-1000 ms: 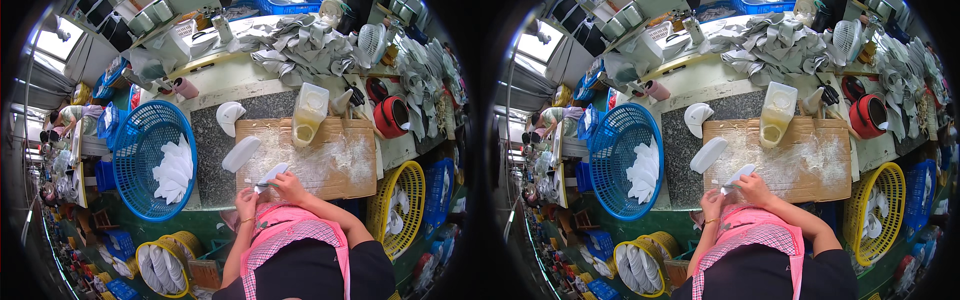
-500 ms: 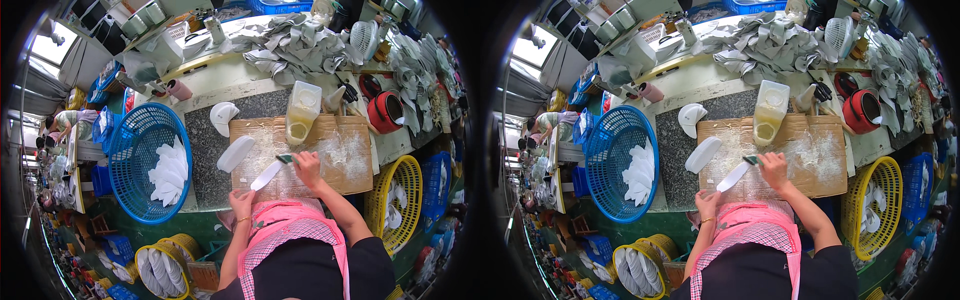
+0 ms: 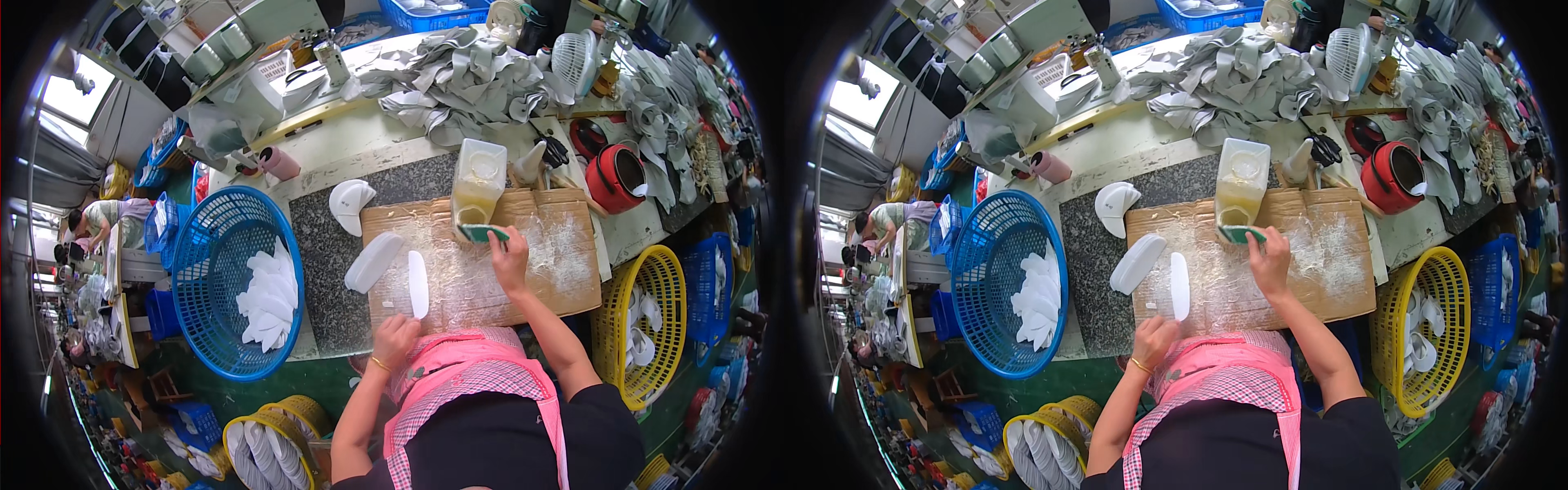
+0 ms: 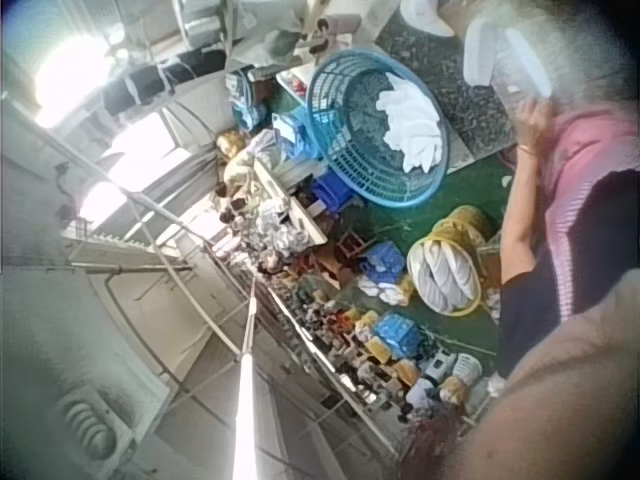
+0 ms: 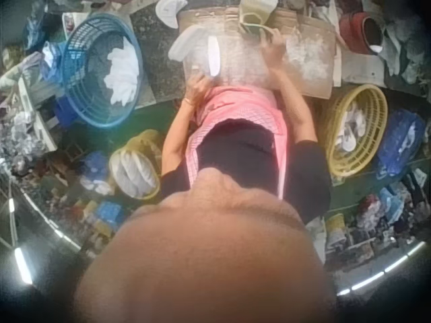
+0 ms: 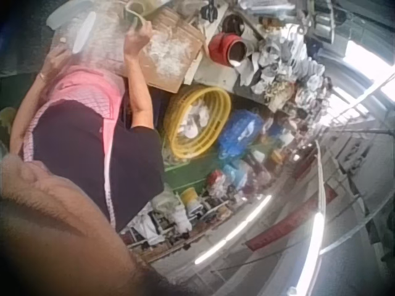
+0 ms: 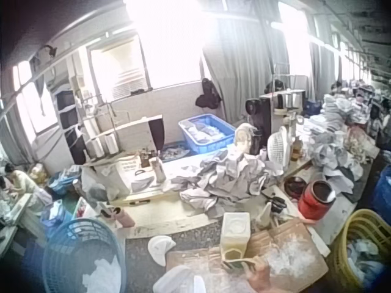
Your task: The person takes shoe components from a basket, places them on the board, and applies glue onto each piece using a small applicator dipped into a glue container.
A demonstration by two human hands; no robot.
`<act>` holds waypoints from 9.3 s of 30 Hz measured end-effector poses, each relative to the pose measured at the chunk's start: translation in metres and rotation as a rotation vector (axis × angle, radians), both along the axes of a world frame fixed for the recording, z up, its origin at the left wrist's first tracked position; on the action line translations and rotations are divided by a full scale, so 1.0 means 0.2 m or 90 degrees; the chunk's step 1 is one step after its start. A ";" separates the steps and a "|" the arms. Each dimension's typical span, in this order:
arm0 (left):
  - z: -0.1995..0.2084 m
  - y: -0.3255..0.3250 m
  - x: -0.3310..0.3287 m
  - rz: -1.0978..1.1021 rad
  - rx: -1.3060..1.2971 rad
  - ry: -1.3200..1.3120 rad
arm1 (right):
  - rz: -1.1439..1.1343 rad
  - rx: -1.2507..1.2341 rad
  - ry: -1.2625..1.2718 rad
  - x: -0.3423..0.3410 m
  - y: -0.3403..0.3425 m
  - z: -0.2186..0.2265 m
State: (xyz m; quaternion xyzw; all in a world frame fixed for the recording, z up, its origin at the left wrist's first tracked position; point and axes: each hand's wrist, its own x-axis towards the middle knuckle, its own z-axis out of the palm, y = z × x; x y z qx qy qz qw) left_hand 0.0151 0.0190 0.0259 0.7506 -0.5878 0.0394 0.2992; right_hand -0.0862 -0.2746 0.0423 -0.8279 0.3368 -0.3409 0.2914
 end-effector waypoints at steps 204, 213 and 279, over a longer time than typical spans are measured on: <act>0.42 0.64 0.60 0.729 -0.168 -0.102 | 0.246 0.180 -0.007 -0.35 -0.06 -0.36; 0.24 0.39 0.48 0.608 -0.155 -0.260 | -0.186 -0.009 -0.084 -0.82 -0.53 -0.28; -0.46 -0.63 0.22 0.233 0.025 0.893 | 0.148 0.148 -0.129 -0.12 0.27 -0.20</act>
